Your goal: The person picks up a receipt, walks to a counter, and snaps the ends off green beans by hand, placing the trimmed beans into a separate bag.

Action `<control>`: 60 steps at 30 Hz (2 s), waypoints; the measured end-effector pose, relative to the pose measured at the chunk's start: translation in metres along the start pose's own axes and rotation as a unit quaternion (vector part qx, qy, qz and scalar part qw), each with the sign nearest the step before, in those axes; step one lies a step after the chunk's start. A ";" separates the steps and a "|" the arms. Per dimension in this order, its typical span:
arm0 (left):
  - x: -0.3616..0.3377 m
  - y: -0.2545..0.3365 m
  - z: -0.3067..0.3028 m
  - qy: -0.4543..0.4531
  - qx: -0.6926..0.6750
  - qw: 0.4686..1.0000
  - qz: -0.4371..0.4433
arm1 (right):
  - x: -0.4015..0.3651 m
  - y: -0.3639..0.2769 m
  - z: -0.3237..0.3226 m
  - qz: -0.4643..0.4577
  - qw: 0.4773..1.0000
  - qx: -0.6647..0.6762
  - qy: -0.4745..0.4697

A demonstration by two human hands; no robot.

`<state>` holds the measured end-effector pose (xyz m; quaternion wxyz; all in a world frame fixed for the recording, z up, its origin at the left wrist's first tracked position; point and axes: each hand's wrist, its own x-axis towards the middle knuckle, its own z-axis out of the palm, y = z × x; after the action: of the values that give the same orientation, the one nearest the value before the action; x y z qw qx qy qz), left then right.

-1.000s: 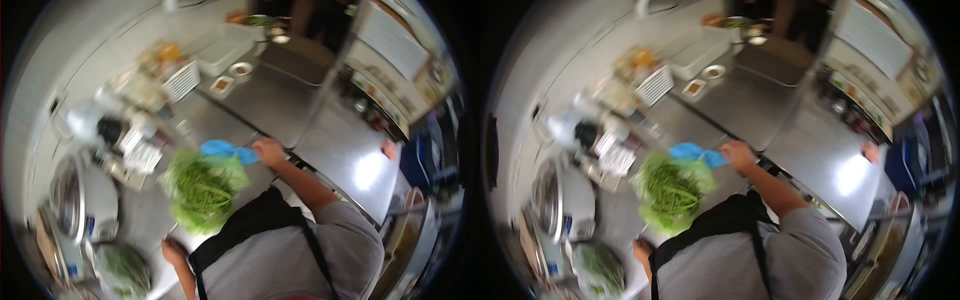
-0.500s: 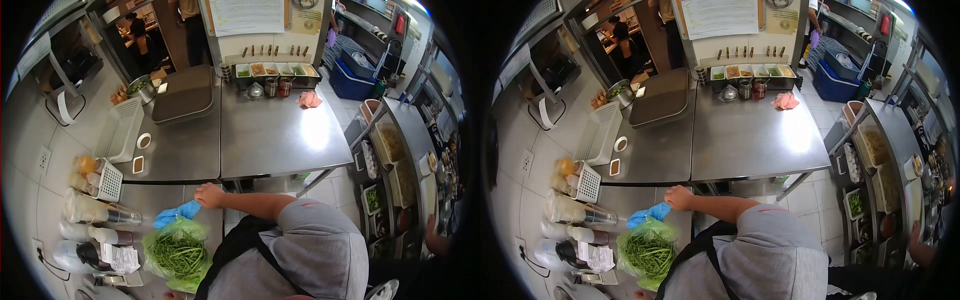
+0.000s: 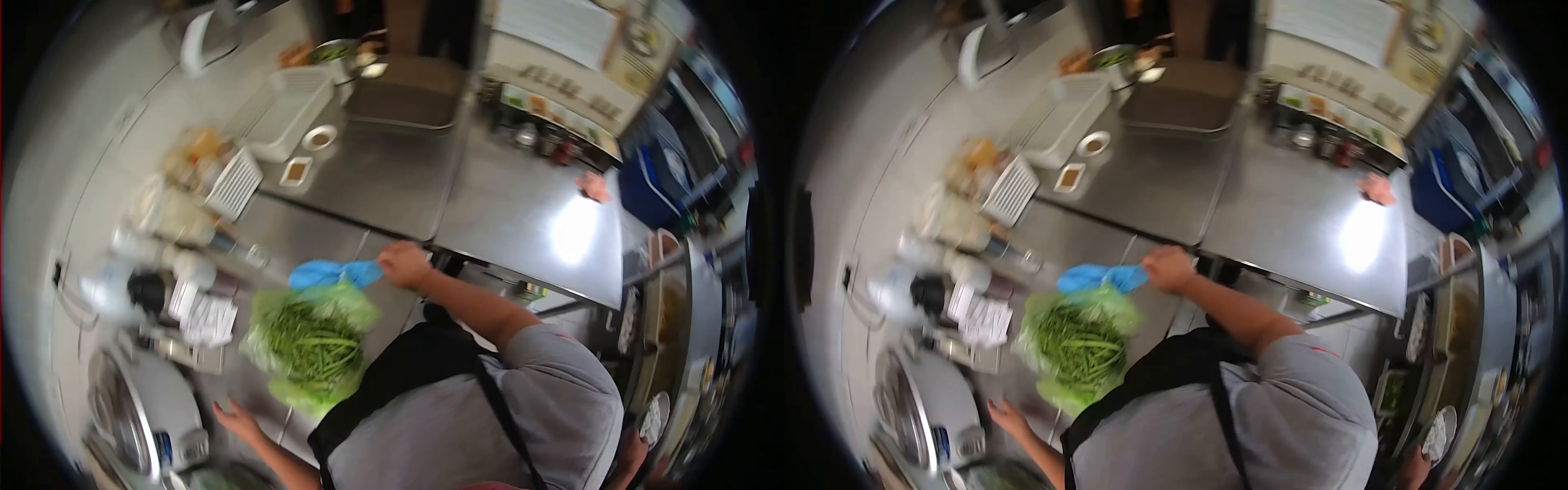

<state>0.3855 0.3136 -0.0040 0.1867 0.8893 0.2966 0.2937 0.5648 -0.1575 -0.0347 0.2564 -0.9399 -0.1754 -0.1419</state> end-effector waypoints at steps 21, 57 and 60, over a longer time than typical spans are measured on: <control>0.004 -0.018 0.025 -0.061 0.093 0.993 0.035 | 0.008 -0.004 -0.005 -0.076 0.996 0.035 0.032; 0.001 -0.066 -0.017 0.001 0.247 0.938 -0.244 | 0.006 0.002 -0.002 -0.087 0.993 0.030 0.074; 0.029 -0.085 -0.010 -0.109 0.258 0.917 -0.284 | 0.005 -0.001 -0.006 -0.054 0.996 0.019 0.061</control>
<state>0.3625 0.3979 -0.0269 0.0577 0.8114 0.5800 0.0431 0.5684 -0.1589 -0.0272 0.2767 -0.9133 -0.2129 -0.2096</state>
